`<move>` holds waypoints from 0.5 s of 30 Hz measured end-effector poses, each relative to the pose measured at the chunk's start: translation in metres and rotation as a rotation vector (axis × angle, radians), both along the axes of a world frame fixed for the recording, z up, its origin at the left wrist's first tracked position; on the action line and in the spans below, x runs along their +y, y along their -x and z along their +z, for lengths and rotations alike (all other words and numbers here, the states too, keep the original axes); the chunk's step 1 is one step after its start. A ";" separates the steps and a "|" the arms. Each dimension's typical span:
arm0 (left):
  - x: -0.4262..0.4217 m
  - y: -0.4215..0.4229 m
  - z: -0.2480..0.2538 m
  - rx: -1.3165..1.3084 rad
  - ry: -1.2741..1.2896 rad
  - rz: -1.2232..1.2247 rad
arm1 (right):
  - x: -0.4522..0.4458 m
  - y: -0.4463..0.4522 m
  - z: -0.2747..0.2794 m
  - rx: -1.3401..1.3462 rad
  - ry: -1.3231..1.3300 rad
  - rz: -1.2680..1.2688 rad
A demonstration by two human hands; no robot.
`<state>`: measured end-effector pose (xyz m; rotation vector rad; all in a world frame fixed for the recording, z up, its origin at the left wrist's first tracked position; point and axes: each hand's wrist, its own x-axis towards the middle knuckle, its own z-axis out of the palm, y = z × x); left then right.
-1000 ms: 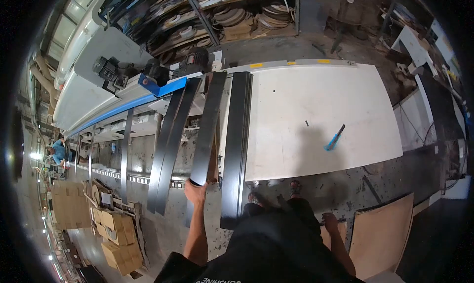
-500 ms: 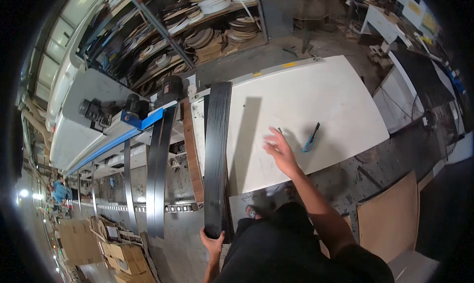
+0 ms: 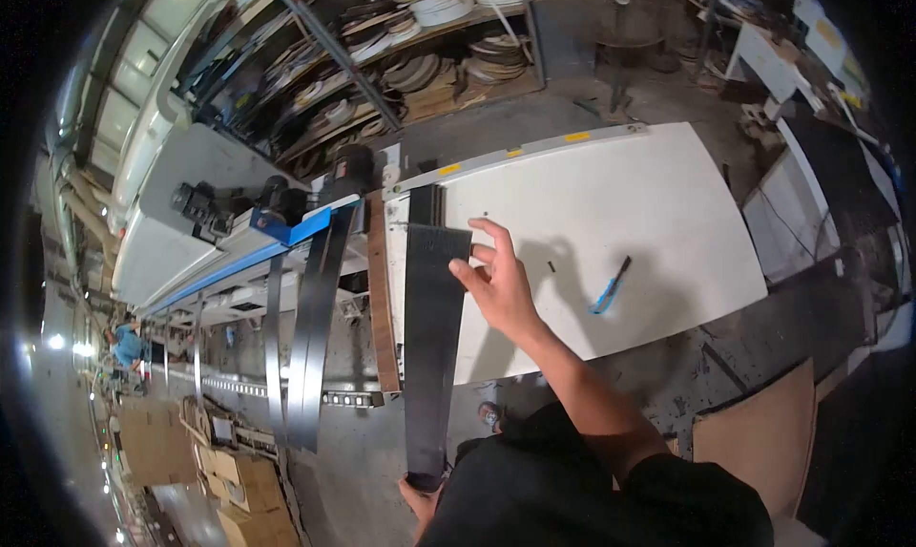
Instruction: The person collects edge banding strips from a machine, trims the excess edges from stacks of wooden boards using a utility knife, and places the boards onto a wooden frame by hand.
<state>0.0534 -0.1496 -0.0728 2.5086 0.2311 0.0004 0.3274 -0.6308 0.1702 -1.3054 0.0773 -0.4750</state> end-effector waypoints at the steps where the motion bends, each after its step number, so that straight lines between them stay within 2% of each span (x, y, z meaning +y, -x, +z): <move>1: 0.002 0.003 -0.001 0.011 -0.014 0.003 | 0.011 0.005 0.003 -0.020 -0.016 0.024; 4: 0.008 0.012 -0.011 0.043 0.156 0.054 | 0.040 0.019 0.014 -0.085 -0.019 0.096; 7: 0.012 0.023 -0.013 0.062 0.123 0.080 | 0.057 0.033 0.022 -0.124 0.003 0.180; 8: 0.012 0.025 -0.015 0.067 0.113 0.087 | 0.067 0.032 0.019 -0.207 0.041 0.115; 11: 0.006 0.033 -0.016 0.060 0.003 0.129 | 0.076 0.039 0.021 -0.245 0.123 0.127; 15: 0.000 0.032 -0.004 0.070 0.039 0.136 | 0.080 0.040 0.021 -0.276 0.161 0.145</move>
